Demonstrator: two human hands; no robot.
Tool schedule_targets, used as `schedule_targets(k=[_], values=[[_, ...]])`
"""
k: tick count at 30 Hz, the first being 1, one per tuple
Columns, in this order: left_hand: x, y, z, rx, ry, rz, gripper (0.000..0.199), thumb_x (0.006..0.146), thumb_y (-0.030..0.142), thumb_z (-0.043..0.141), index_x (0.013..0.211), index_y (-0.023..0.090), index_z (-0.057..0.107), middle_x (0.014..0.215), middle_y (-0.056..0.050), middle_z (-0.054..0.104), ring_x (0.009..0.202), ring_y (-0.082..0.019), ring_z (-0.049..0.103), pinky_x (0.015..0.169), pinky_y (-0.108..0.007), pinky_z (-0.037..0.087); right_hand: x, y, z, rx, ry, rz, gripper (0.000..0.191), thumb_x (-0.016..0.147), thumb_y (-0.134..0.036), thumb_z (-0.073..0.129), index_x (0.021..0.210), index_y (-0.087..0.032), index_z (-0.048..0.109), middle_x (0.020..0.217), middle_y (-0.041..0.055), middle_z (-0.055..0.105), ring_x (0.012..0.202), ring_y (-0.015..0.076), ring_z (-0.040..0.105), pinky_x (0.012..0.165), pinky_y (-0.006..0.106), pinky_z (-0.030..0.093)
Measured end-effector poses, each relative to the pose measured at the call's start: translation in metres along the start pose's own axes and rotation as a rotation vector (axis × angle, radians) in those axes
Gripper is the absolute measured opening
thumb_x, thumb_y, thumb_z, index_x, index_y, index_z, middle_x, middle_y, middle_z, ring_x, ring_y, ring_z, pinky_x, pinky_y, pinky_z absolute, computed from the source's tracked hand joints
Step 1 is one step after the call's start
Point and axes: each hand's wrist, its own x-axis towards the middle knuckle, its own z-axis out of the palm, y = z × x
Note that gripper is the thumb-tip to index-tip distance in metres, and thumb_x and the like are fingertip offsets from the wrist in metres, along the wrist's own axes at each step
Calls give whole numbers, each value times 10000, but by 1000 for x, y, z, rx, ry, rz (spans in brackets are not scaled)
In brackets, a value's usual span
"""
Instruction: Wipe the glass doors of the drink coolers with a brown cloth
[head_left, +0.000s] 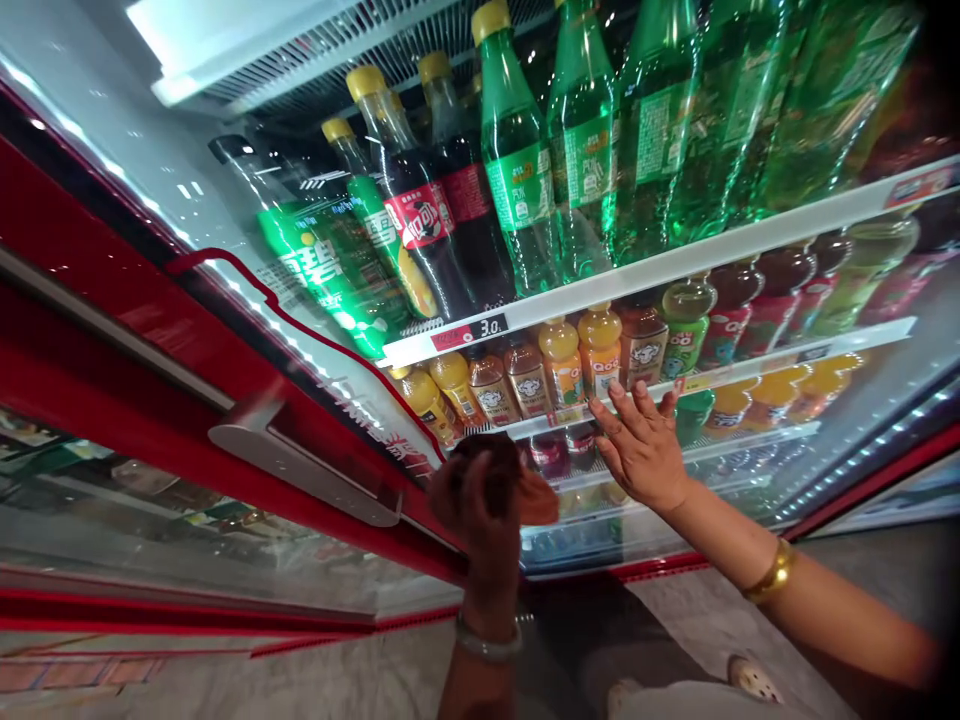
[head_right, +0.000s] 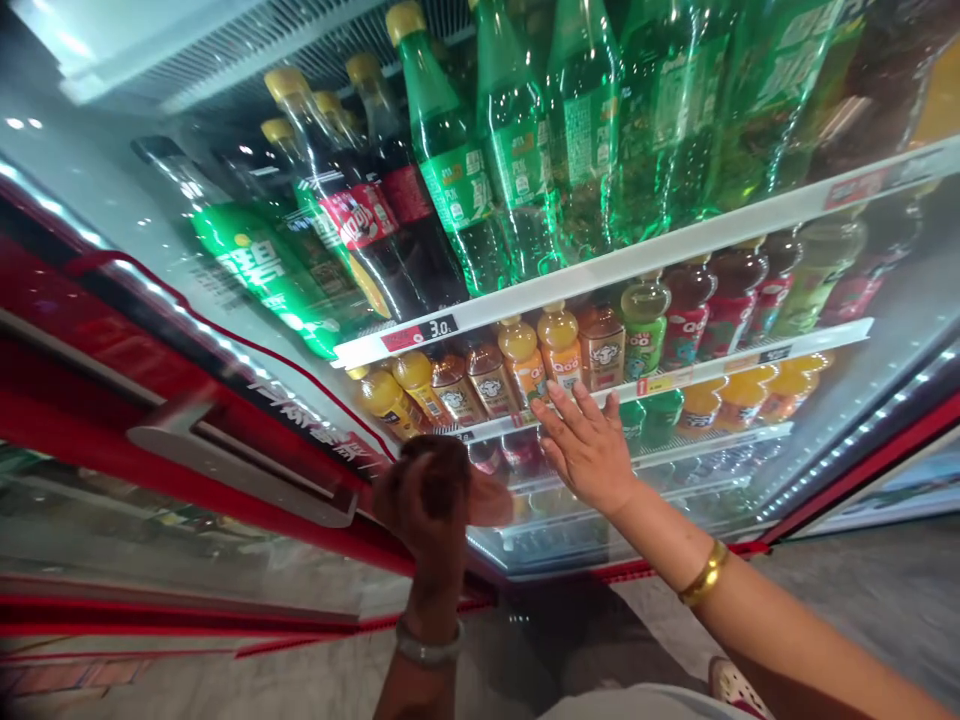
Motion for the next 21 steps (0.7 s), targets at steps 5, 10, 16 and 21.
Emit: schedule_targets(k=[5,10,16,21], values=[[-2,26,18,-7,13,31,462,814,180,781,1254,242,652,1275,-106,576,1227,-290,566,1046,-494,519,-4,-3,15,-60,71,45,721,1012,-326,488,1662,-313,176,1741,-32,102,1638,204,18,1341,486,-58],[-7,44,24,-131,-150,186,378,827,95,736,1143,300,714,1172,-49,619,1122,-216,611,993,-389,541,-2,-1,10,-52,44,9,704,1024,-327,480,1660,-308,179,1740,-48,74,1639,197,14,1342,477,-63],[29,25,21,-95,183,-36,517,794,187,811,1280,220,639,1294,-119,558,1236,-287,565,1085,-503,481,-5,11,-3,-51,-24,-42,751,1007,-310,567,1649,-350,178,1711,-49,235,1633,150,42,1355,418,-8],[-13,66,40,-162,-136,209,391,817,71,737,1154,264,690,1169,-66,642,1119,-229,623,1013,-411,512,-2,21,-17,-47,-88,-85,703,1021,-307,552,1639,-348,219,1645,-32,403,1630,135,86,1351,457,-23]])
